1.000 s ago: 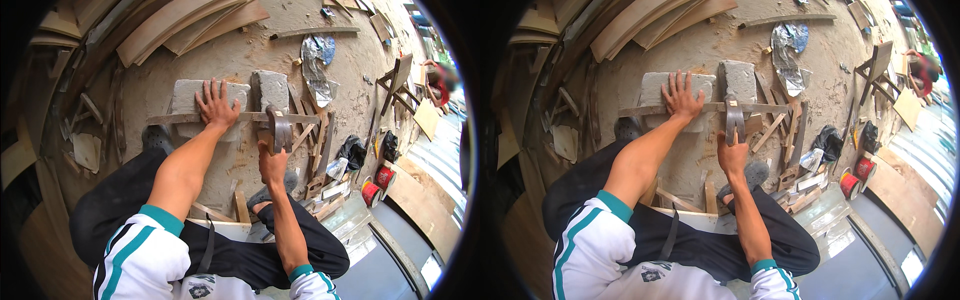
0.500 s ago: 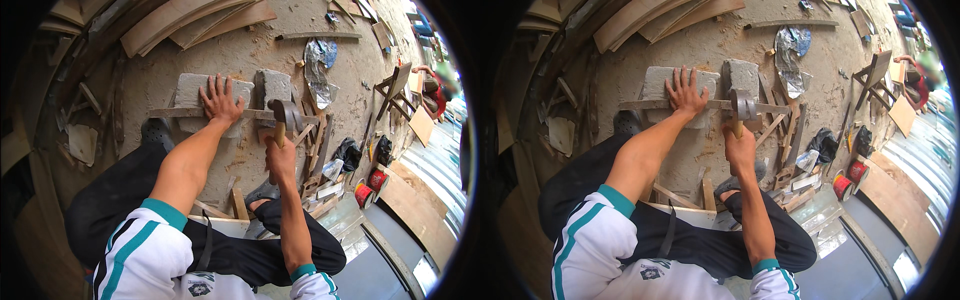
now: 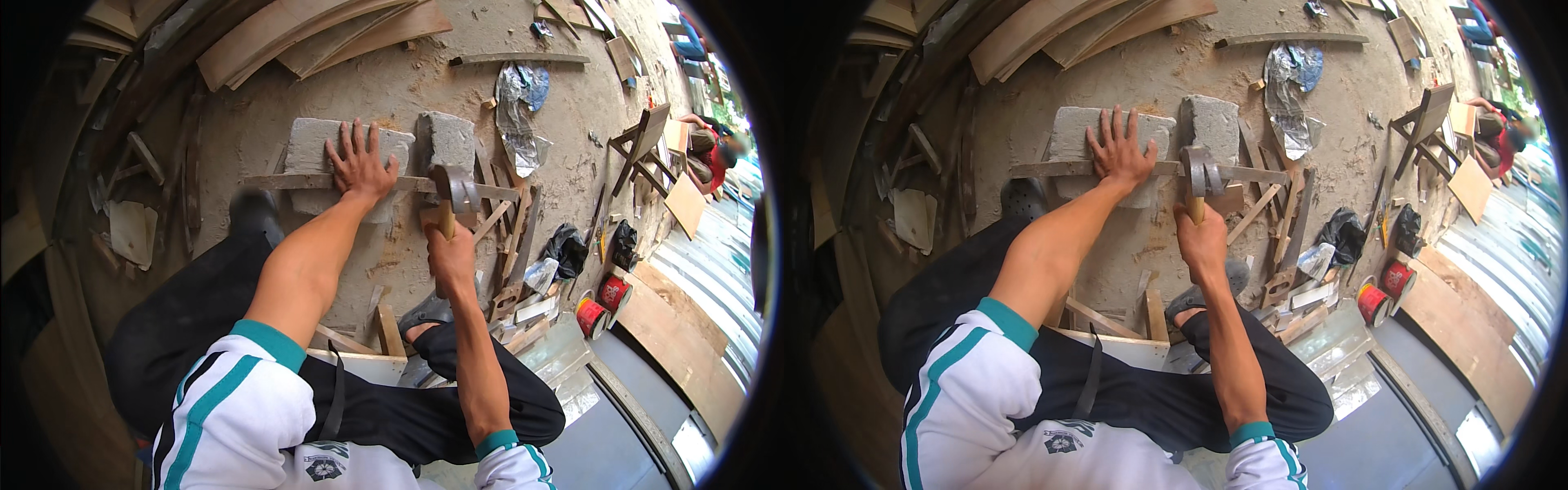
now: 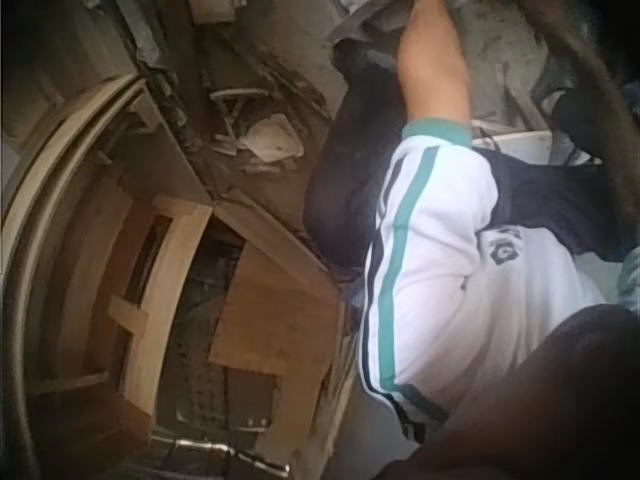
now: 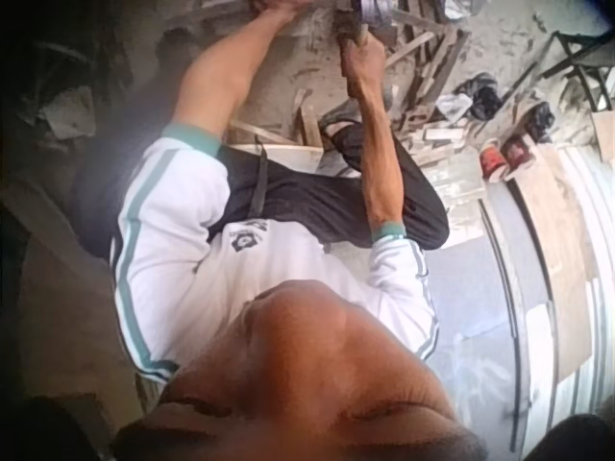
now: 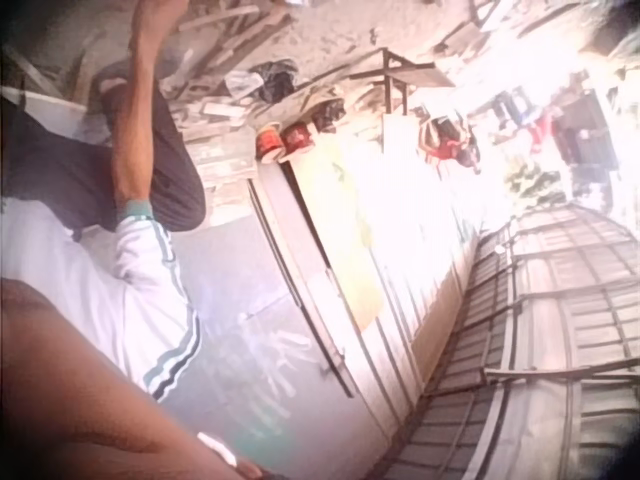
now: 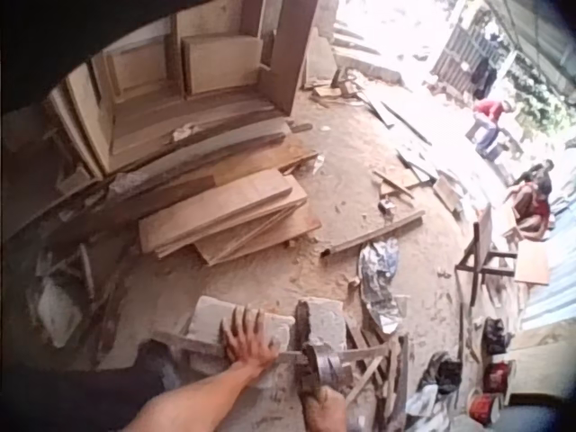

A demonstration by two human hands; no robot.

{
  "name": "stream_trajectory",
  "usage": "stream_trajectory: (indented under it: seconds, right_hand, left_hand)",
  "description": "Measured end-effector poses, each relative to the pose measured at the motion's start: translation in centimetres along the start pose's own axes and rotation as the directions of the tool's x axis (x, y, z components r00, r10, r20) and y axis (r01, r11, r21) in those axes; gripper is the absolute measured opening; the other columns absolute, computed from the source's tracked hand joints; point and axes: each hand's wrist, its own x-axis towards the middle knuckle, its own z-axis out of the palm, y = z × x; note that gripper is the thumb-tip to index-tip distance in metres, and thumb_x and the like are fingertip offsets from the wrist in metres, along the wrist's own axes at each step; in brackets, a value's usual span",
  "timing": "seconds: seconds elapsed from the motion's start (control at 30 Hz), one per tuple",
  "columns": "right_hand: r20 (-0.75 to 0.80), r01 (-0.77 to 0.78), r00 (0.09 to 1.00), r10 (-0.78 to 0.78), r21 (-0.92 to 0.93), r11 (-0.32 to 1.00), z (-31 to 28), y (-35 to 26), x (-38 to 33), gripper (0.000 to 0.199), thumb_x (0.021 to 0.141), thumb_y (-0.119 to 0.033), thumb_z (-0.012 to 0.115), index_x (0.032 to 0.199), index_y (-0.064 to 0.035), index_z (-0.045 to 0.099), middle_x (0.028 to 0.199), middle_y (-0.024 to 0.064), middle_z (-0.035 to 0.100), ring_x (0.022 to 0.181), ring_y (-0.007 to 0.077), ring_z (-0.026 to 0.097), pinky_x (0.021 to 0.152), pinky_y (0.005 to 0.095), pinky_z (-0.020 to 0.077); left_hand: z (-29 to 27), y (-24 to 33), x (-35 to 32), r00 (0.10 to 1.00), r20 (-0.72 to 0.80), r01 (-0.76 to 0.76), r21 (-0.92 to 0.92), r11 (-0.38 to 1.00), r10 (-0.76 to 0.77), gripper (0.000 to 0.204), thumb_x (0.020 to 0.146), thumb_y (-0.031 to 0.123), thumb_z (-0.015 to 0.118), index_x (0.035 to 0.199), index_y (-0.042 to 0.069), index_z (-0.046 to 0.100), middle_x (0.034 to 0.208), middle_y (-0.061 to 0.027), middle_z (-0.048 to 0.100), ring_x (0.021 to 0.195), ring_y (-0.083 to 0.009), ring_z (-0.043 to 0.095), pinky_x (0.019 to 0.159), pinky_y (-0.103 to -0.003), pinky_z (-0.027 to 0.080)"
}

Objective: The person sits on the floor and uses a hammer to strike a metal bar placed on a small wooden plank, splitting the plank into smaller pieces. The person repeatedly repositions the wood and strikes it to continue splitting.

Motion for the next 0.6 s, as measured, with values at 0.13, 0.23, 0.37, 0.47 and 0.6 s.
stream_trajectory:
  seconds: [0.13,0.23,0.37,0.47,0.6]
  right_hand:
    - [-0.005,0.131,0.991,-0.132,-0.087,0.987,0.4,0.2,0.7,0.028,0.089,-0.025,0.062,0.084,0.0027,0.062,0.059,0.0112,0.057,0.054,0.0187,0.059,0.054,0.0393,0.0452]
    - [0.072,-0.129,0.987,0.143,-0.175,0.976,1.7,6.4,2.6,0.029,0.089,-0.026,0.063,0.087,0.0025,0.063,0.060,0.0146,0.057,0.057,0.0215,0.061,0.056,0.0420,0.0460]
    - [0.017,-0.235,0.972,0.235,-0.023,0.972,1.5,5.5,1.2,0.030,0.087,-0.027,0.063,0.085,0.0035,0.061,0.065,0.0182,0.060,0.062,0.0307,0.061,0.063,0.0438,0.0473]
    - [-0.112,0.005,0.994,-0.010,-0.046,0.999,1.5,6.0,1.3,0.031,0.088,-0.026,0.063,0.084,0.0040,0.060,0.066,0.0189,0.060,0.059,0.0320,0.059,0.060,0.0410,0.0466]
    - [-0.213,0.399,0.891,-0.401,-0.055,0.915,2.0,5.5,0.5,0.023,0.085,-0.021,0.066,0.087,0.0012,0.061,0.069,0.0224,0.062,0.062,0.0414,0.064,0.054,0.0405,0.0461]
  left_hand:
    - [-0.1,-0.2,-0.2,1.000,-0.009,0.005,0.003,1.000,-0.005,0.075,0.089,0.048,0.046,0.154,0.015,0.029,0.163,-0.0138,0.018,0.151,-0.0357,0.006,0.116,-0.063,-0.003]
    - [0.3,0.5,-0.1,1.000,-0.009,-0.017,-0.002,1.000,0.017,0.075,0.089,0.048,0.045,0.155,0.015,0.028,0.163,-0.0137,0.018,0.151,-0.0357,0.006,0.117,-0.063,-0.003]
    - [0.1,0.2,0.1,1.000,0.002,-0.001,0.005,1.000,0.001,0.075,0.089,0.049,0.045,0.155,0.016,0.028,0.163,-0.0135,0.017,0.151,-0.0357,0.006,0.117,-0.063,-0.003]
    - [0.2,0.0,-0.1,1.000,0.008,0.006,0.009,1.000,-0.006,0.075,0.089,0.049,0.045,0.154,0.016,0.029,0.163,-0.0134,0.018,0.151,-0.0356,0.006,0.117,-0.063,-0.002]
    - [-0.1,0.2,0.0,1.000,-0.008,0.004,0.007,1.000,-0.004,0.075,0.089,0.049,0.045,0.154,0.016,0.030,0.162,-0.0132,0.019,0.151,-0.0355,0.006,0.117,-0.063,-0.002]
